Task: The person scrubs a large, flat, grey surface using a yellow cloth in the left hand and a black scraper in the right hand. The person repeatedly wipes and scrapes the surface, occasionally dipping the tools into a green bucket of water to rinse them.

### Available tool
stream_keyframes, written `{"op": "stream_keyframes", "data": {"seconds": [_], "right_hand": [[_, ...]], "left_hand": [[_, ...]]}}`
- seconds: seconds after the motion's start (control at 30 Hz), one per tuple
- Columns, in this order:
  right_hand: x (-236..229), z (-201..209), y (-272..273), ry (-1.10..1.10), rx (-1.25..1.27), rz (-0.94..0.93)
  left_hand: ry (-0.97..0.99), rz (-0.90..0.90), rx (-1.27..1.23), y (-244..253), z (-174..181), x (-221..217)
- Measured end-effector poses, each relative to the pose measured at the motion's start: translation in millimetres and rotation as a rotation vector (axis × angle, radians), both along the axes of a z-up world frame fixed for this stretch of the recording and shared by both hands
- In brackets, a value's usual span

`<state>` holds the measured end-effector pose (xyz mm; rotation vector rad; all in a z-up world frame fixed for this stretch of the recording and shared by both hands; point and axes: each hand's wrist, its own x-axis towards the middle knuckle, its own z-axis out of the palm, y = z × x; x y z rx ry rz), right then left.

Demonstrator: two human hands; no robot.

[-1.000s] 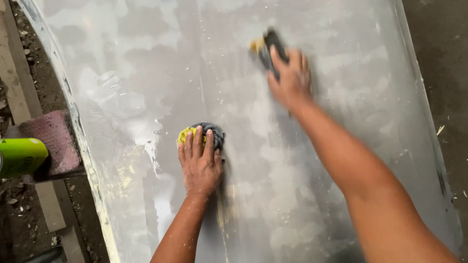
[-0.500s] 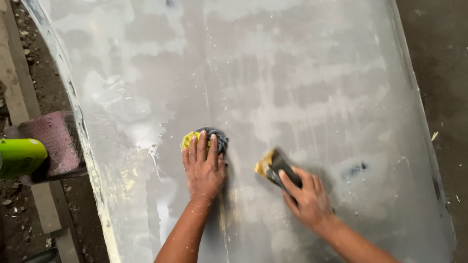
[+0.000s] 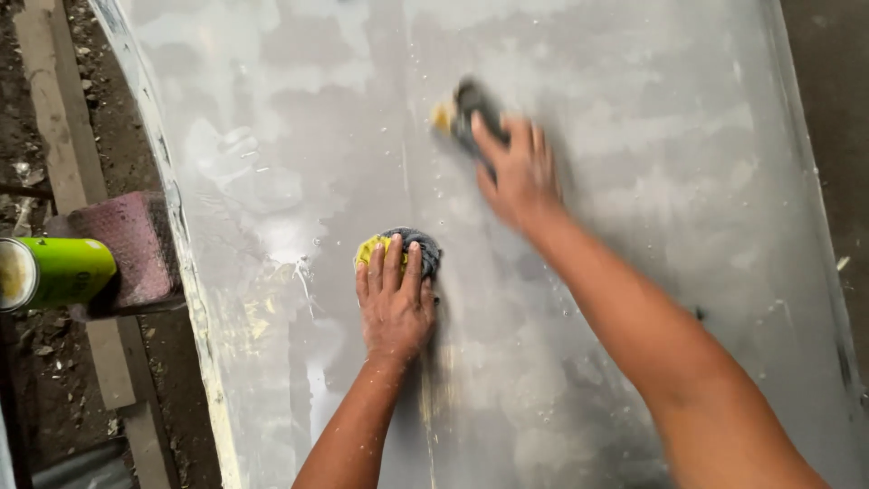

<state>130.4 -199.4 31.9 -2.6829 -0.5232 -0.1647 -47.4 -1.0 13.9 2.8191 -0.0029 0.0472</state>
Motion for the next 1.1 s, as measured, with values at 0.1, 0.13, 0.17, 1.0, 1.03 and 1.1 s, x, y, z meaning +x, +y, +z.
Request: {"op": "stream_keyframes", "data": {"seconds": [0.1,0.13,0.17,1.0,1.03,1.1], "right_hand": [[-130,13,-37,0.180,-0.128,0.138],[-161,17,-46,0.181,-0.130,0.138],[-191,21,-54,0.274,-0.108,0.122],[-274,16,-57,0.289,0.006,0.160],[-249,17,-49,0.293,0.006,0.159],[-189,15,-30,0.153,-0.020,0.133]], "left_hand": [[-0.003,0.002,0.004,0,-1,1],[-0.003,0.003,0.002,0,0,0],[0.008,0.001,0.018,0,0,-1],[0.002,0.010,-0.003,0,-8,-3],[0.007,0.010,-0.004,0,-7,-3],[0.004,0.025,0.006,3,-5,2]]}}
